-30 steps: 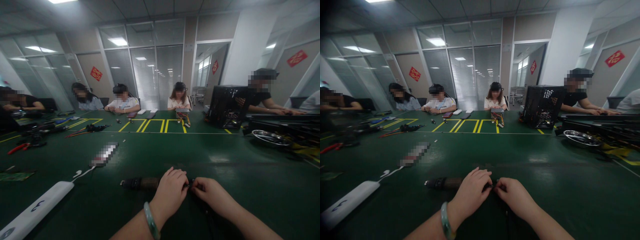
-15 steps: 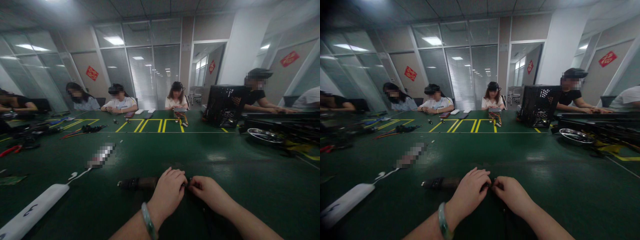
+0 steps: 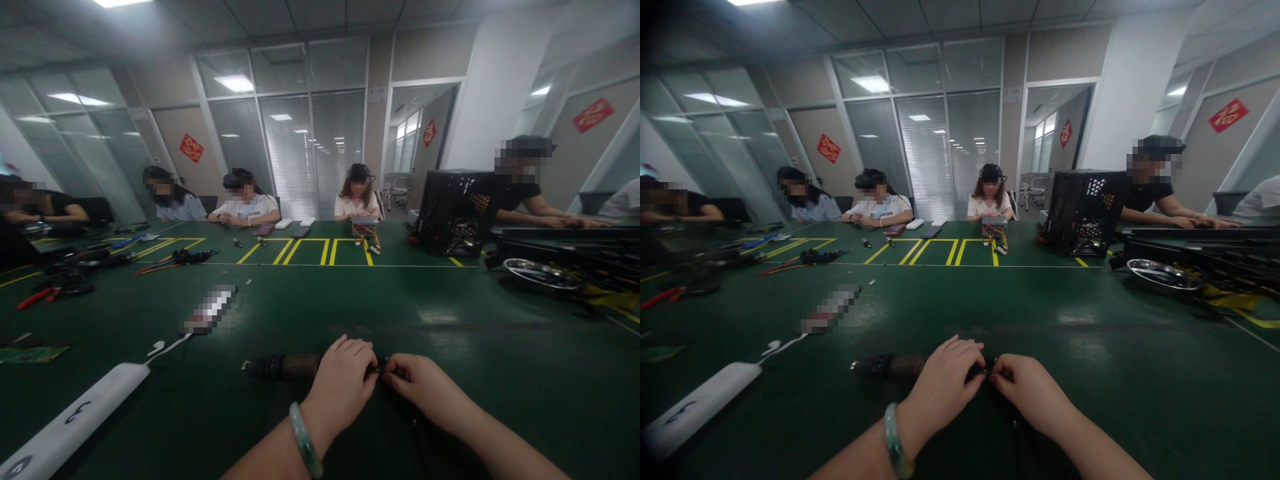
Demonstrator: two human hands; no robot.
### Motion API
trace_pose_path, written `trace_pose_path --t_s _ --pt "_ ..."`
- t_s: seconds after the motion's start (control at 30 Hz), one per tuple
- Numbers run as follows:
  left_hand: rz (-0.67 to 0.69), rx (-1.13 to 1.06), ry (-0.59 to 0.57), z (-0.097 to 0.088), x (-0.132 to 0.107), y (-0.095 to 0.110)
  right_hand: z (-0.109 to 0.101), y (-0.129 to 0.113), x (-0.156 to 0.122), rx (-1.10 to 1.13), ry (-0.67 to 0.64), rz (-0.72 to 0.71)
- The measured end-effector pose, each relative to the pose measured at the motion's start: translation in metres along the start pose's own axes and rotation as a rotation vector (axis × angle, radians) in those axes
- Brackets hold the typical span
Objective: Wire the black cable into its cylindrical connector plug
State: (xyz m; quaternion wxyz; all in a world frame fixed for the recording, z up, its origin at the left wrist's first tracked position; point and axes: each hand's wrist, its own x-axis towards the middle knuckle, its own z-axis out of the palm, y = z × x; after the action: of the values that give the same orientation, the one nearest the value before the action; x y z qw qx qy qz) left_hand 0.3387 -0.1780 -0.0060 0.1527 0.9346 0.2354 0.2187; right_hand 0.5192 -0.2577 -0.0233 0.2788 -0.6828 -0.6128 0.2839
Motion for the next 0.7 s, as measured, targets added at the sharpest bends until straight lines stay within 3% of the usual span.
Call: trace_pose_path --t_s 0.7 --pt "0.027 -0.042 -0.001 -0.0003 0.0002 0.0021 0.0023 0.0027 0.0025 -0.018 0.004 -0.002"
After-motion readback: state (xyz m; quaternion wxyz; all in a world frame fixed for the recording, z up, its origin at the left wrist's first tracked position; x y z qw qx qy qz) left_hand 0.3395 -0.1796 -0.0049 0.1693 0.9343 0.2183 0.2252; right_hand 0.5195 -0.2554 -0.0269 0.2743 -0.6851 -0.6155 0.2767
